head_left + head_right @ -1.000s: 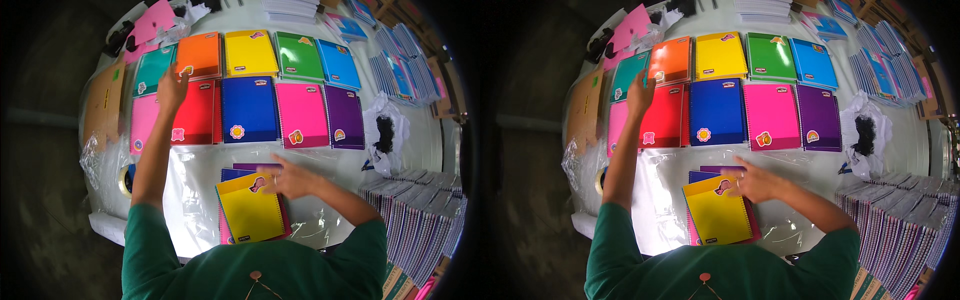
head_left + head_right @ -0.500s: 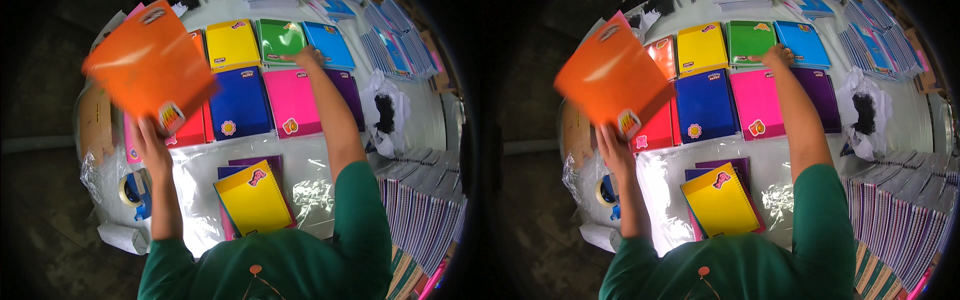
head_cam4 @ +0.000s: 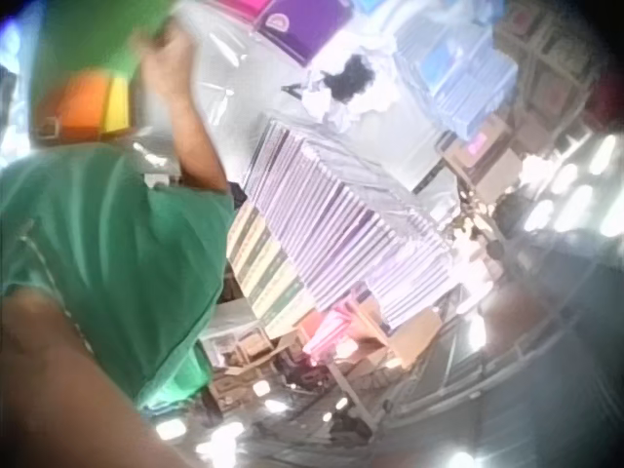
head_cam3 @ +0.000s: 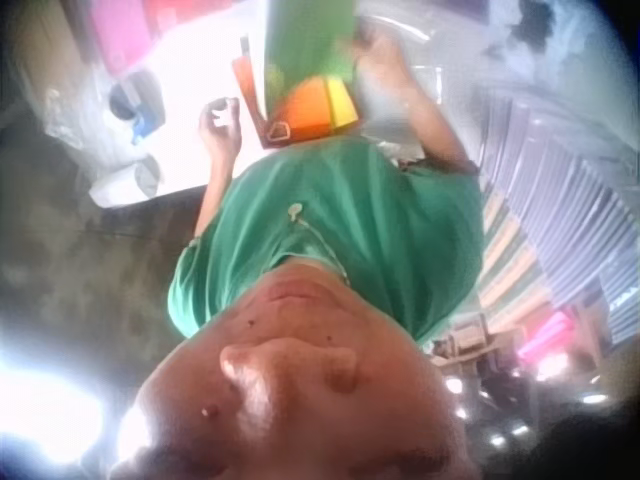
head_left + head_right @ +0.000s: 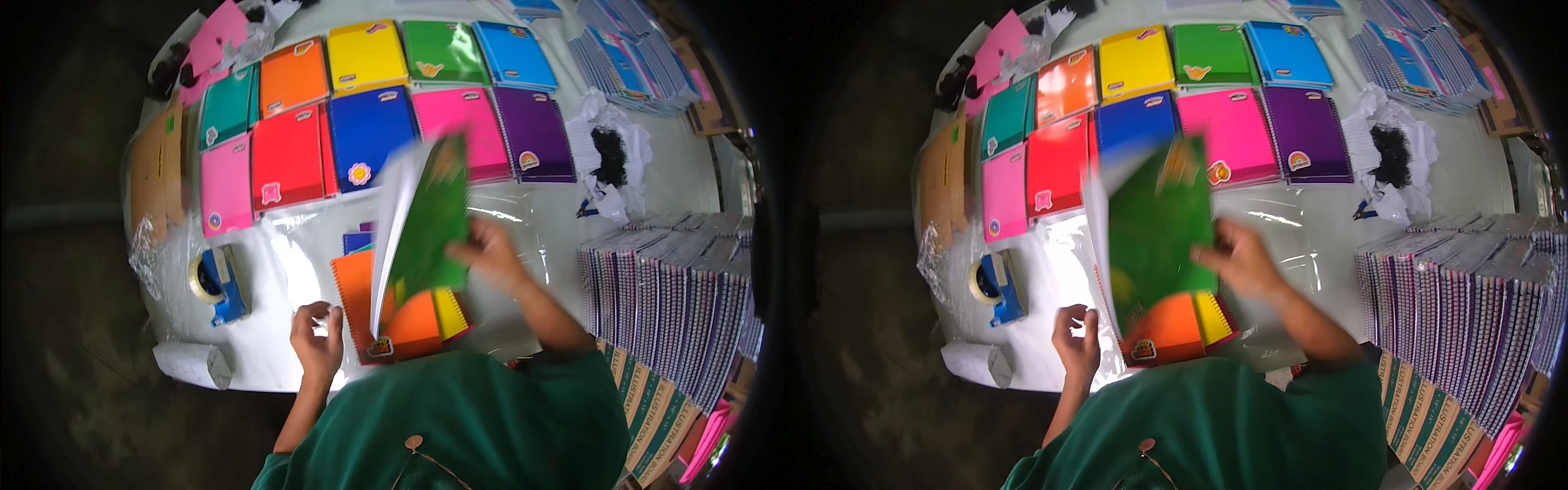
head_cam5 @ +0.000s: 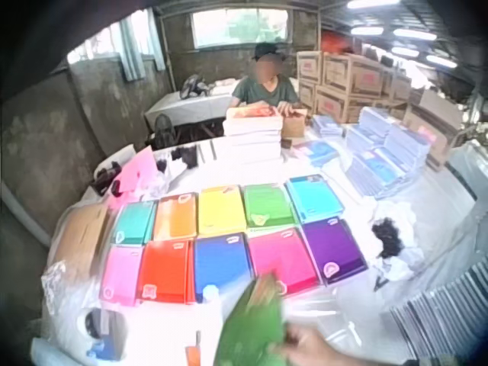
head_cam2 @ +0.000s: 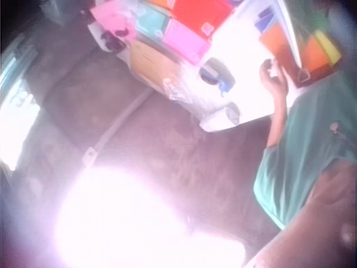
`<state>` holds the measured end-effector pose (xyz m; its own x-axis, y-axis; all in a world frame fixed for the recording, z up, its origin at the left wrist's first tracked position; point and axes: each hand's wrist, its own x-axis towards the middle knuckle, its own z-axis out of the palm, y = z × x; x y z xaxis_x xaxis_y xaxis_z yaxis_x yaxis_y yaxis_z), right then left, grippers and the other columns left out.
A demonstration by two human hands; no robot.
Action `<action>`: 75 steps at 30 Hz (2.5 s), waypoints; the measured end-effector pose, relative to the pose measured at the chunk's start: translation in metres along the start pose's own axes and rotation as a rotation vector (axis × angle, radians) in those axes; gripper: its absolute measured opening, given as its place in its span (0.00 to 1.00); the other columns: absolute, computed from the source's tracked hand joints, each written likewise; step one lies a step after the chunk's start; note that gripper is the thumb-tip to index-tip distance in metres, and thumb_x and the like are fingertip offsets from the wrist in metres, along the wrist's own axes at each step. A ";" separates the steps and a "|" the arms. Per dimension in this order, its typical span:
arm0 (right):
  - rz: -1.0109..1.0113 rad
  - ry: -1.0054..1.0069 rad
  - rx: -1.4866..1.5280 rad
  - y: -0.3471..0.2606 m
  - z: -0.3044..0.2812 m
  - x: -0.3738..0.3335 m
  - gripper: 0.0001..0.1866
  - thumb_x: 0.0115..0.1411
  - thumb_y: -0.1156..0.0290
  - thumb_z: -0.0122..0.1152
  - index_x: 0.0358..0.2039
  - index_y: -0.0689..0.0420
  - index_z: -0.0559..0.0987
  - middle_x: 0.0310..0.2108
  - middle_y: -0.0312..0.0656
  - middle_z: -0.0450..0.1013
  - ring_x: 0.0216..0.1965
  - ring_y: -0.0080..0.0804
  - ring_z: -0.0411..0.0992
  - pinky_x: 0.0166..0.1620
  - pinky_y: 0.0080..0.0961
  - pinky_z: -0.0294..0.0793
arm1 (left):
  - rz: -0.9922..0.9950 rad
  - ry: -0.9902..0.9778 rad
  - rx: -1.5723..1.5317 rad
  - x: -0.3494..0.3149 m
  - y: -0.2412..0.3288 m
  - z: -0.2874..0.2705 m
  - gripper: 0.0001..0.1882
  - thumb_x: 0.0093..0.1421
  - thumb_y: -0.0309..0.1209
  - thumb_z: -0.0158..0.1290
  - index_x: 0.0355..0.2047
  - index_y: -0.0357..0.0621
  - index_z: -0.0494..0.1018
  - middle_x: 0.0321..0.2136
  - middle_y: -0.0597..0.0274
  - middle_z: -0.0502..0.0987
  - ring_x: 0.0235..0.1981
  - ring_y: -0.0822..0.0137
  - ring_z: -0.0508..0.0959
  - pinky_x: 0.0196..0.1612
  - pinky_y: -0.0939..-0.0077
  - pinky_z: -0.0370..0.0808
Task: The person places a stack of notebooks into a plastic bag, folds the edges of the bag, and secures them with adhesive tape before placing the packaged stack onto a larger pile.
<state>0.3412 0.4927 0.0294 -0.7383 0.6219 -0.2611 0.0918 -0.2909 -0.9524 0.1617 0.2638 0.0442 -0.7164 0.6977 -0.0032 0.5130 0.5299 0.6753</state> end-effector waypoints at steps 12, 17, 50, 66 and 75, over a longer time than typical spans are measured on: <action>-0.118 1.129 -1.301 -0.019 -0.227 0.203 0.28 0.51 0.51 0.60 0.45 0.60 0.74 0.43 0.49 0.72 0.45 0.47 0.69 0.46 0.41 0.67 | 0.396 -0.429 0.411 0.000 0.034 0.083 0.31 0.55 0.51 0.49 0.58 0.57 0.61 0.63 0.55 0.52 0.63 0.48 0.50 0.61 0.43 0.42; 0.382 1.253 -1.001 -0.007 -0.287 0.267 0.29 0.47 0.46 0.63 0.47 0.50 0.75 0.53 0.40 0.66 0.50 0.43 0.66 0.47 0.43 0.65 | 0.339 -0.438 0.394 0.000 0.034 0.081 0.32 0.55 0.52 0.49 0.58 0.58 0.62 0.62 0.54 0.53 0.63 0.48 0.50 0.61 0.44 0.42; -0.364 0.053 -0.141 0.024 0.082 -0.127 0.44 0.34 0.68 0.76 0.51 0.63 0.61 0.44 0.44 0.66 0.48 0.32 0.65 0.53 0.29 0.64 | -0.023 -0.262 -1.164 -0.066 -0.023 -0.001 0.57 0.41 0.37 0.66 0.63 0.42 0.38 0.53 0.52 0.61 0.53 0.60 0.65 0.56 0.65 0.63; -0.672 0.313 0.099 0.041 0.070 -0.122 0.65 0.21 0.31 0.69 0.56 0.59 0.60 0.50 0.44 0.63 0.52 0.33 0.62 0.54 0.30 0.61 | 0.311 -0.252 -0.942 -0.075 -0.012 0.021 0.66 0.31 0.56 0.68 0.62 0.40 0.43 0.56 0.46 0.56 0.58 0.55 0.58 0.59 0.62 0.56; -0.492 0.264 0.063 0.070 0.060 -0.116 0.54 0.25 0.35 0.73 0.46 0.61 0.65 0.39 0.36 0.66 0.42 0.23 0.65 0.45 0.22 0.66 | 0.240 -0.125 -1.021 -0.076 -0.007 0.051 0.50 0.37 0.55 0.66 0.51 0.34 0.56 0.42 0.57 0.67 0.44 0.65 0.70 0.48 0.70 0.67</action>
<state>0.3932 0.3565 0.0021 -0.4909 0.8538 0.1730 -0.2672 0.0414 -0.9627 0.2369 0.2312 0.0022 -0.5657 0.8056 0.1759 -0.0483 -0.2454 0.9682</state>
